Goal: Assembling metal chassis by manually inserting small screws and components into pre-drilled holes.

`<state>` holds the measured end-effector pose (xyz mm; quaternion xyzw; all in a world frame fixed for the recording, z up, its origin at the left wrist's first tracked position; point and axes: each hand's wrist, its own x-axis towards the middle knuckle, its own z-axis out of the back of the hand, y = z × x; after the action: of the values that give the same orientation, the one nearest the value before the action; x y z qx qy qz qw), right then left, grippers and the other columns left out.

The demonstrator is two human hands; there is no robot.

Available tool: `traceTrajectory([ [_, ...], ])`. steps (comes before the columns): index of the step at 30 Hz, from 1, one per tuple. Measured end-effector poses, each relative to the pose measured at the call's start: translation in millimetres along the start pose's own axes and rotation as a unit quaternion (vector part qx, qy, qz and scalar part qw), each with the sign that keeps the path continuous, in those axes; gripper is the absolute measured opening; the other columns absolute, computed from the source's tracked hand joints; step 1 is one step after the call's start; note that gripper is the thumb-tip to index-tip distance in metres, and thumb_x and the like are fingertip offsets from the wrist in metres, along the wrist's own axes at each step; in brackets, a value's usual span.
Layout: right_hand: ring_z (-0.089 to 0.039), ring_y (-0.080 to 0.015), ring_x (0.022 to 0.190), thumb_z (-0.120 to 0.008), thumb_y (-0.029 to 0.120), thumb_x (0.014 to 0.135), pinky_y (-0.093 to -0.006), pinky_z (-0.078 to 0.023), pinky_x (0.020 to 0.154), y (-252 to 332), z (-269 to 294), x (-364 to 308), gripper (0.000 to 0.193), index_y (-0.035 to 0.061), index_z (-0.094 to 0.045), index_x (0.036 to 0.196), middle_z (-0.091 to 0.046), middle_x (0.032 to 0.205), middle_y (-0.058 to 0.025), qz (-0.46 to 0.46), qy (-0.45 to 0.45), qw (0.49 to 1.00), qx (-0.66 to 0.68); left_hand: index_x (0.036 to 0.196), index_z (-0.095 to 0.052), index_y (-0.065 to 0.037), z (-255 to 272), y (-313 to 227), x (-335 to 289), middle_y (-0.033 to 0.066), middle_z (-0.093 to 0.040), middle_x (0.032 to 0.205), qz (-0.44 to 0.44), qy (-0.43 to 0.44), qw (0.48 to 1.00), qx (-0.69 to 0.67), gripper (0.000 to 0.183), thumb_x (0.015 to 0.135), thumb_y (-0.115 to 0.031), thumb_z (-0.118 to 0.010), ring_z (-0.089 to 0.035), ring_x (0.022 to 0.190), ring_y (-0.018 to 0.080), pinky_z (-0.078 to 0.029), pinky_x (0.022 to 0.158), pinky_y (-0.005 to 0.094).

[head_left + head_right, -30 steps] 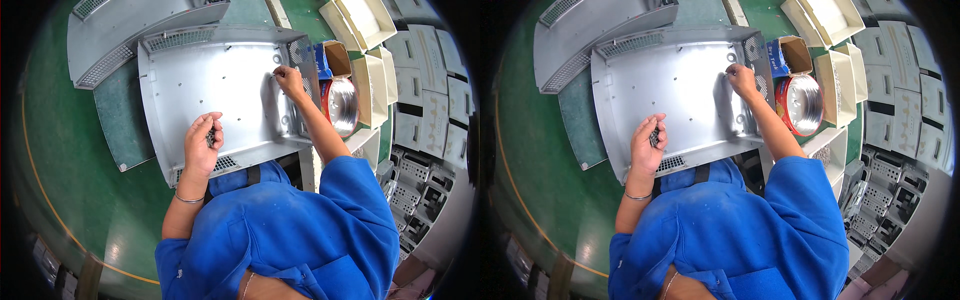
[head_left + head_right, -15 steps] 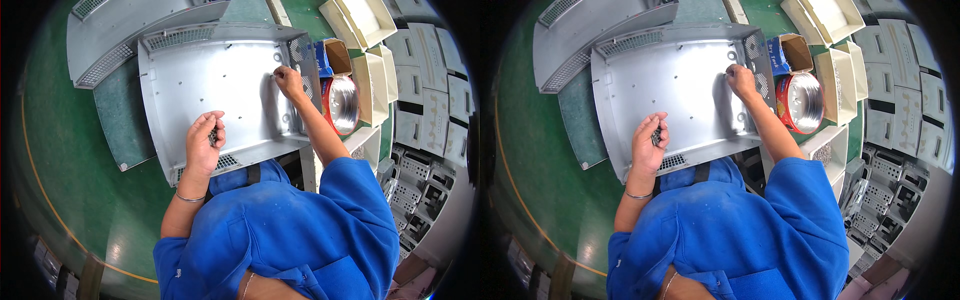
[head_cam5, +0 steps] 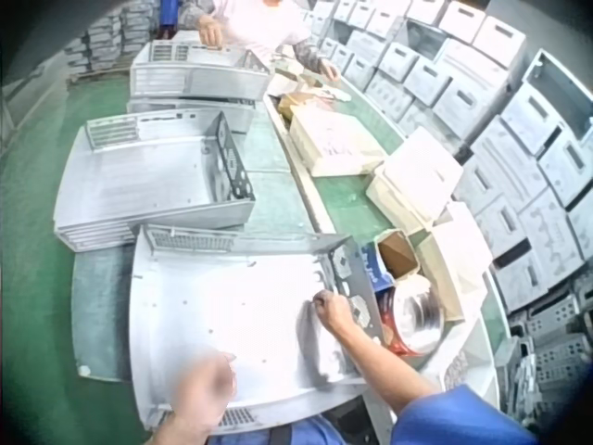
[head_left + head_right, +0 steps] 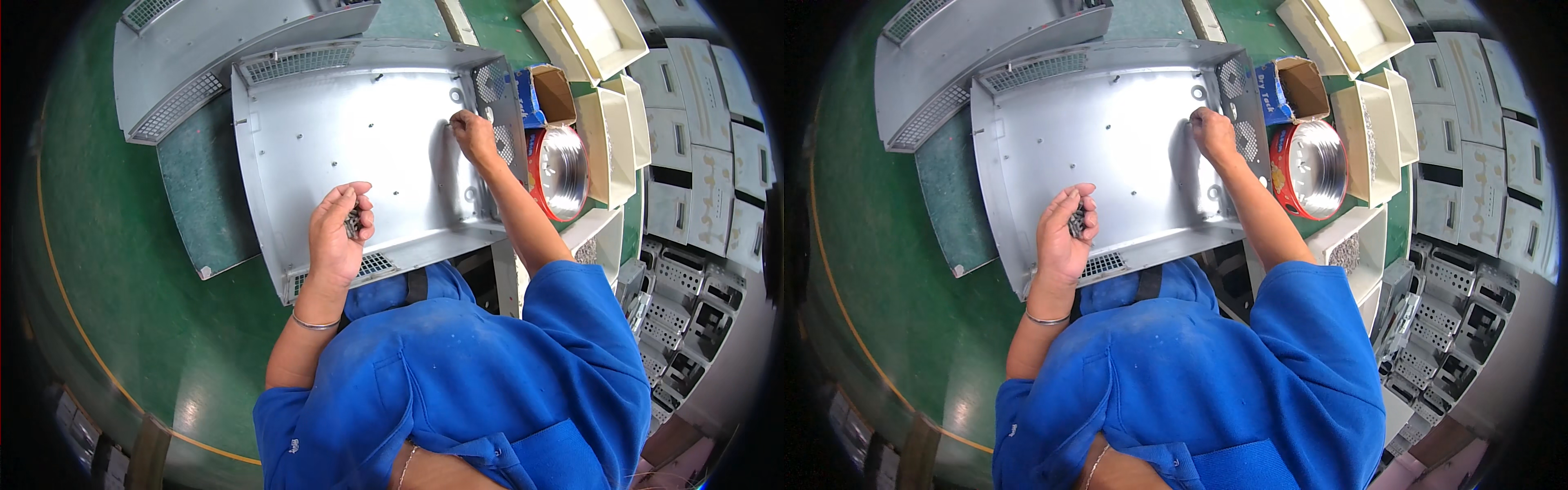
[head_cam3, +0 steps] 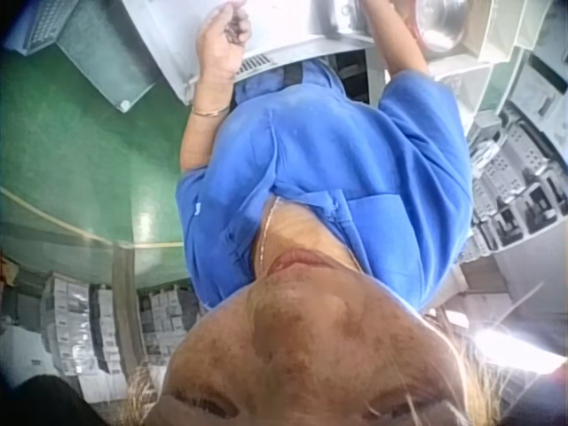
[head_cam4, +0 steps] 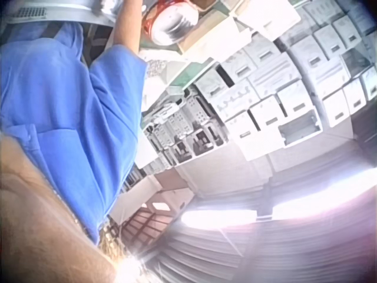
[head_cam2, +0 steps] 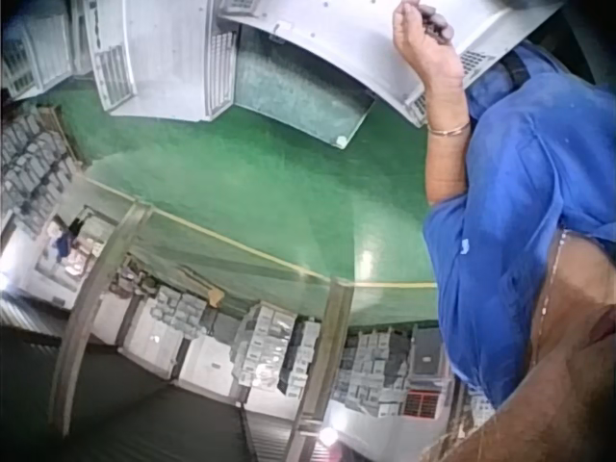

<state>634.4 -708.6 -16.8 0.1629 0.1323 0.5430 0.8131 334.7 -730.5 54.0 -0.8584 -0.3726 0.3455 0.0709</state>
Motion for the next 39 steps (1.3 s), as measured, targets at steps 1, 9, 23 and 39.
traceTrajectory([
  [1, -0.059, -0.0355, 0.076, -0.051, 0.014, 0.077, -0.0409, -0.046, 0.069, -2, -1, 0, 0.015, 0.0057, -0.063, 0.082, -0.061, 0.077, -0.0199, -0.006, -0.002, 1.0, -0.009, 0.097, -0.051, 0.003, 0, 0, 0, 0.0046, -0.051, 0.073, 0.0, -0.001, 1.0, 0.0, 0.02, 0.086, -0.014, -0.048, -0.047, 0.057, 0.0101, -0.036, 0.045, 0.0197],
  [9, -0.059, -0.0361, 0.075, -0.051, 0.024, 0.08, -0.0424, -0.046, 0.069, 8, -4, -3, 0.022, 0.0047, -0.061, 0.083, -0.061, 0.078, -0.019, -0.006, -0.001, 0.997, -0.075, 0.103, -0.05, 0.006, 0, -1, 0, 0.0069, -0.052, 0.077, -0.001, 0.017, 1.0, -0.018, 0.025, 0.085, -0.011, -0.046, -0.049, 0.06, 0.0109, -0.038, 0.048, 0.02],
  [23, -0.051, -0.0102, 0.067, -0.054, 0.019, 0.082, -0.0242, -0.042, 0.062, 76, 23, -31, 0.02, 0.0011, -0.061, 0.088, -0.058, 0.072, -0.0044, -0.009, 0.122, 0.979, 0.166, 0.113, -0.044, 0.005, -1, 2, -2, 0.0066, -0.051, 0.079, -0.006, 0.024, 0.999, 0.033, 0.03, 0.089, -0.011, -0.044, -0.046, 0.057, 0.0083, -0.034, 0.046, 0.0192],
  [39, -0.053, -0.0181, 0.06, -0.065, 0.013, 0.071, -0.0298, -0.042, 0.055, 149, 40, -99, 0.013, 0.0053, -0.06, 0.08, -0.057, 0.071, -0.0054, 0.175, 0.206, 0.949, 0.164, 0.119, -0.039, 0.01, -4, 13, -4, 0.0057, -0.052, 0.074, -0.027, 0.025, 0.968, 0.246, 0.036, 0.091, -0.012, -0.039, -0.045, 0.049, 0.005, -0.033, 0.038, 0.0166],
])
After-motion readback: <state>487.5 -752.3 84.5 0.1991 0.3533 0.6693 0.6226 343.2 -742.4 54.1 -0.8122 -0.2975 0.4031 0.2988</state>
